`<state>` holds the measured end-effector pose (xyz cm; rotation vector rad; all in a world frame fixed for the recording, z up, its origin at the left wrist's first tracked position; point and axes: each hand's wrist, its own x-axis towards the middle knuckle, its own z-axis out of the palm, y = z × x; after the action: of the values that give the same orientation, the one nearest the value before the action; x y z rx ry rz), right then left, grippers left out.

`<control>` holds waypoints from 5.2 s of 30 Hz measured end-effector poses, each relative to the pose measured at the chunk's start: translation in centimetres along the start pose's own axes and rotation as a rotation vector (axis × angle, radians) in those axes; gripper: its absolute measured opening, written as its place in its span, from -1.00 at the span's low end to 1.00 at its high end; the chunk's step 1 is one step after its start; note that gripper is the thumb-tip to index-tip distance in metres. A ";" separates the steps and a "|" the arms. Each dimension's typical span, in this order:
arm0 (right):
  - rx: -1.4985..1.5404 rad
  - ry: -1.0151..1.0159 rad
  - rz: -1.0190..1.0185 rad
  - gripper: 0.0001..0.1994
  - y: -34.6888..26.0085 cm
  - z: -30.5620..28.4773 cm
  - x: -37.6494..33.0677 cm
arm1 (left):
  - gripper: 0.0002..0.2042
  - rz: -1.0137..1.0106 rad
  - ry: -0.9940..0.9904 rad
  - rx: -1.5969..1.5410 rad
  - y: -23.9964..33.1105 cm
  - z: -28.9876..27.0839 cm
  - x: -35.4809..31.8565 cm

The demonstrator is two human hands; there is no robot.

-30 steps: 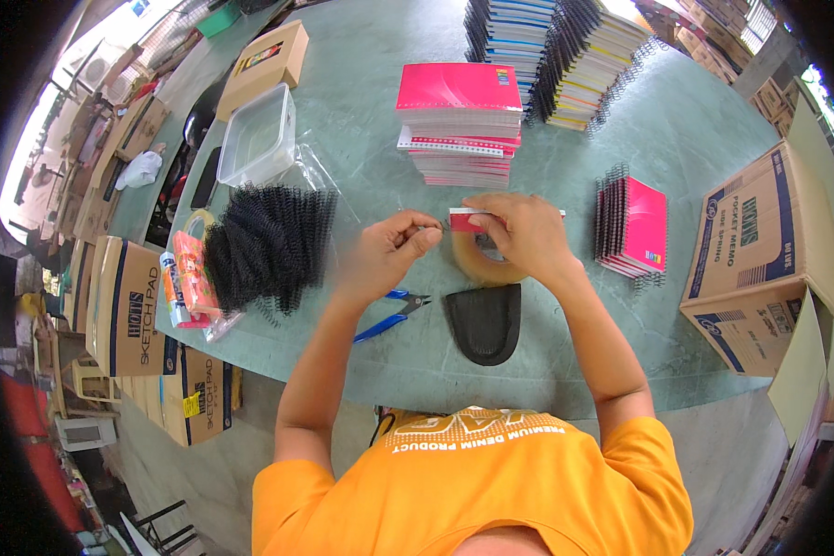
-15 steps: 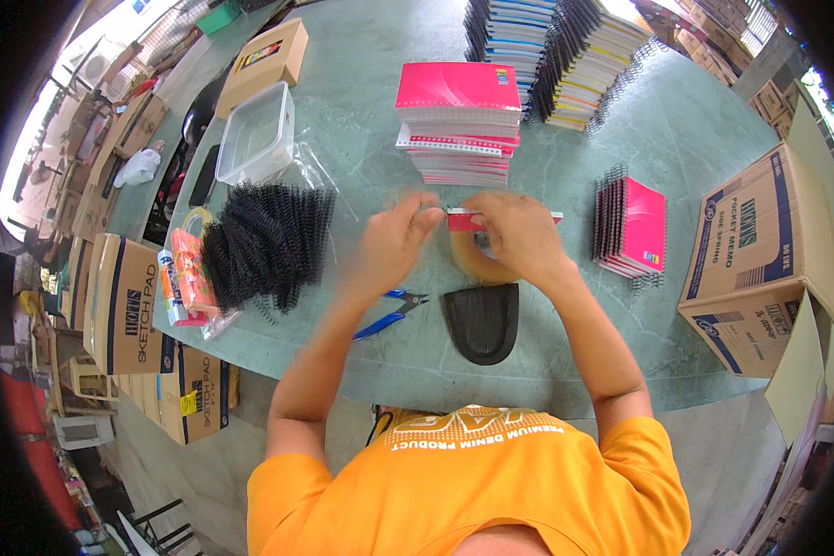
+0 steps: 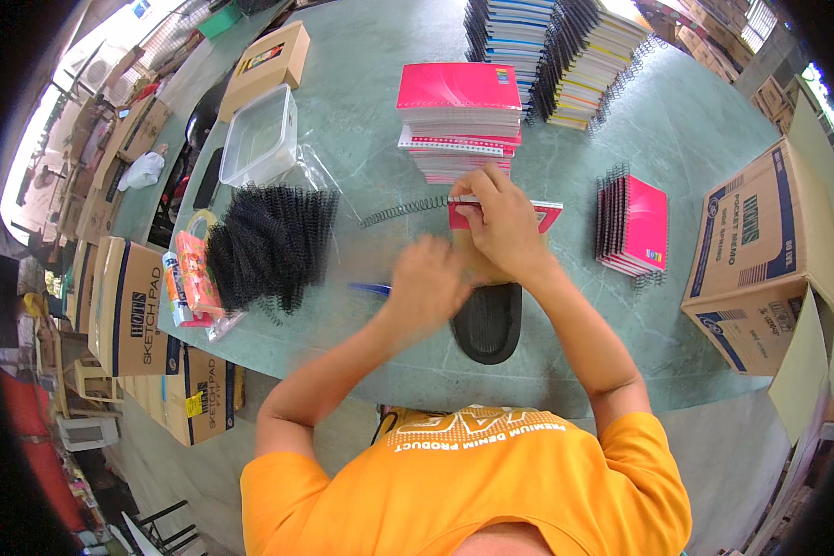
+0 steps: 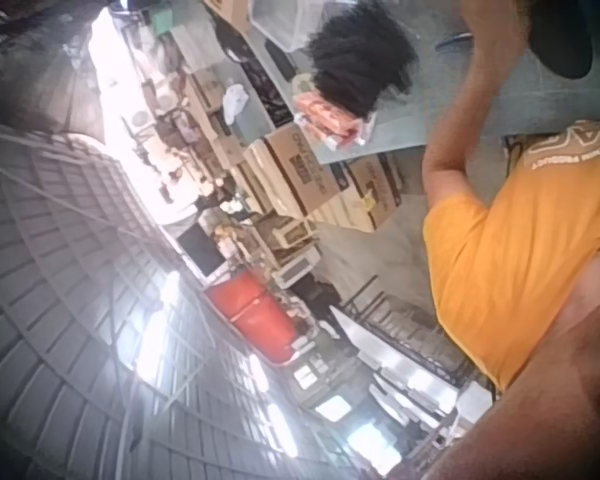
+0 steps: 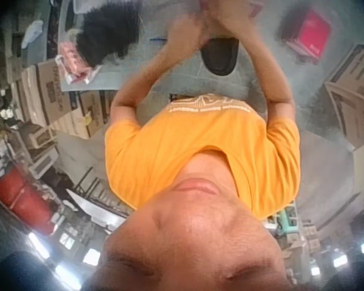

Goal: The person binds notebooks by manually threading a spiral wire through the pre-punched holes of a notebook, repeating this process for multiple notebooks.

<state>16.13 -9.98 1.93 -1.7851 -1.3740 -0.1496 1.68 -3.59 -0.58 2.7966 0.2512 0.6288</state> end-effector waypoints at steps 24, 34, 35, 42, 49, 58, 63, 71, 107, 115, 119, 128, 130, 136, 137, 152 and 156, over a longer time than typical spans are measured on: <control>0.828 -0.159 0.622 -0.69 6.1 -3.9 -3.7 | -0.64 -0.283 0.176 -0.382 -2.2 -6.0 3.6; 0.850 -0.206 0.556 -0.73 5.8 -3.8 -3.9 | -0.64 -0.240 0.374 -0.400 -0.8 -5.5 5.5; 0.862 -0.190 0.575 -0.73 5.7 -3.8 -4.0 | -0.65 -0.206 0.203 -0.375 -0.5 -5.1 5.3; 0.806 -0.193 0.564 -0.77 6.0 -3.6 -4.2 | -0.65 -0.205 0.081 -0.396 0.7 -5.3 6.5; 0.776 -0.210 0.554 -0.76 7.2 -3.2 -4.7 | -0.67 -0.179 0.064 -0.551 0.7 -3.1 7.1; 0.958 -0.173 0.580 -0.71 6.2 -4.2 -4.1 | -0.66 -0.208 -0.733 -0.234 3.5 -1.3 1.2; 0.909 -0.111 0.412 -0.74 6.2 -4.5 -4.3 | -0.71 0.145 0.232 -0.111 1.9 -1.8 4.5; 0.967 0.000 0.468 -0.77 6.2 -4.8 -5.9 | -0.76 0.142 0.120 0.031 0.6 -1.7 8.1; 0.259 0.060 0.396 -0.85 5.8 -4.6 -8.0 | -0.83 0.229 -0.037 -0.245 4.4 2.5 10.0; 0.173 0.189 0.722 -0.72 6.6 -6.2 -8.3 | -0.75 -0.079 -0.239 -0.016 1.7 -0.2 9.3; 0.786 0.148 0.750 -0.52 3.2 -5.3 -7.7 | -0.55 -0.033 -0.347 -0.493 4.2 0.7 6.7; 0.396 0.356 0.729 -0.54 8.3 -17.7 -5.8 | -0.60 0.109 -0.202 -0.532 2.2 -0.2 5.7; 0.012 0.261 0.737 -0.55 11.8 -18.0 -8.0 | -0.62 0.125 -0.192 -0.515 1.7 0.2 5.5; -0.015 0.349 0.841 -0.56 16.2 -16.6 -11.5 | -0.64 0.114 -0.189 -0.557 2.1 0.8 5.0; -0.048 0.352 0.842 -0.56 16.4 -16.6 -11.8 | -0.64 0.091 -0.194 -0.568 2.1 0.9 4.9; -0.232 0.237 -0.360 -0.63 3.5 -5.2 5.6 | -0.77 -0.100 -0.121 -0.543 -1.1 -0.5 2.3; -0.421 0.184 -0.336 -0.69 3.3 0.2 8.8 | -0.78 -0.236 -0.078 -0.349 -3.4 -2.1 0.4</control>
<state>22.22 -3.49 4.97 -1.7979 -1.5785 -0.8153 0.79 0.20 0.39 2.4050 0.4057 0.4570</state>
